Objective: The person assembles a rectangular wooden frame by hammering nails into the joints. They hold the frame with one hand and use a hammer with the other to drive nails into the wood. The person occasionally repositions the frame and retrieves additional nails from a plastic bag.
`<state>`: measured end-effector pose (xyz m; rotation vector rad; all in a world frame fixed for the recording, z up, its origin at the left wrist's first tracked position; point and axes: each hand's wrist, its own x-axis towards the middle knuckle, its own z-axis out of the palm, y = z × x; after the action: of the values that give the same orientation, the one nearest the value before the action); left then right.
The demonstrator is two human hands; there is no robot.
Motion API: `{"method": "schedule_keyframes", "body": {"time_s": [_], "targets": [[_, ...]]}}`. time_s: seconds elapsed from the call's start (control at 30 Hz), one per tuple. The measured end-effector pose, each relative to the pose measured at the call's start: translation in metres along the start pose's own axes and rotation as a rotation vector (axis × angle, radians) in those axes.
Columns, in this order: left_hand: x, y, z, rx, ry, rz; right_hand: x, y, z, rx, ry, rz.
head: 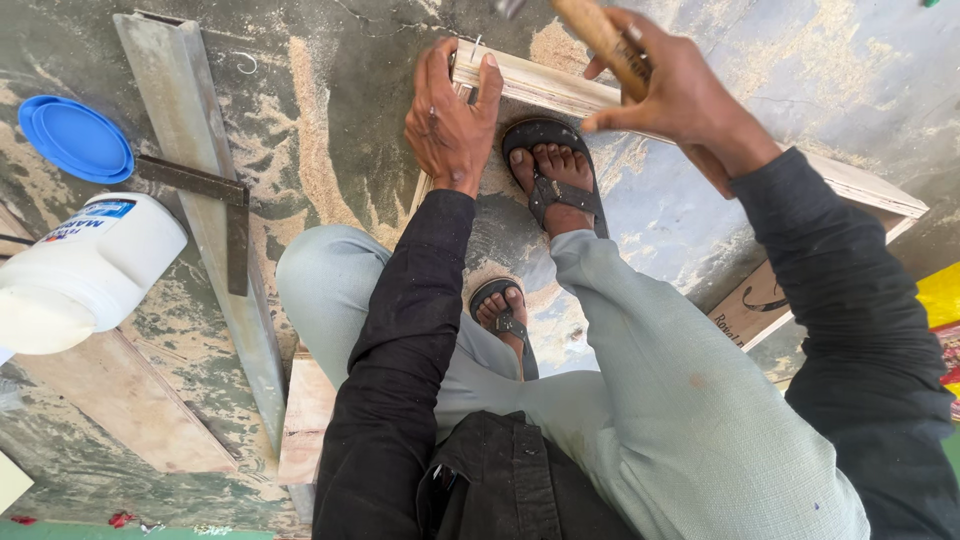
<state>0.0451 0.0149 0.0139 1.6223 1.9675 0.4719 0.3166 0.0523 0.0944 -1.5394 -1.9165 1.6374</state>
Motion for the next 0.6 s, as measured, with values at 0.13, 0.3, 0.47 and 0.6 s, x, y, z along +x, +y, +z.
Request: {"method": "schedule_keyframes", "body": {"time_s": [0.13,0.3,0.47,0.6], "targets": [[0.001,-0.006,0.007,0.011,-0.027,-0.038,0.002,-0.004,0.011,-0.093,0.029,-0.031],[0.002,-0.011,0.011,0.029,-0.062,-0.061,0.004,-0.003,0.012,-0.122,0.044,-0.047],[0.004,-0.016,-0.006,-0.030,-0.197,0.033,0.005,0.001,0.012,-0.139,0.044,-0.070],[0.006,-0.027,-0.026,-0.064,-0.396,0.033,0.005,0.004,0.014,-0.106,0.028,-0.058]]}}
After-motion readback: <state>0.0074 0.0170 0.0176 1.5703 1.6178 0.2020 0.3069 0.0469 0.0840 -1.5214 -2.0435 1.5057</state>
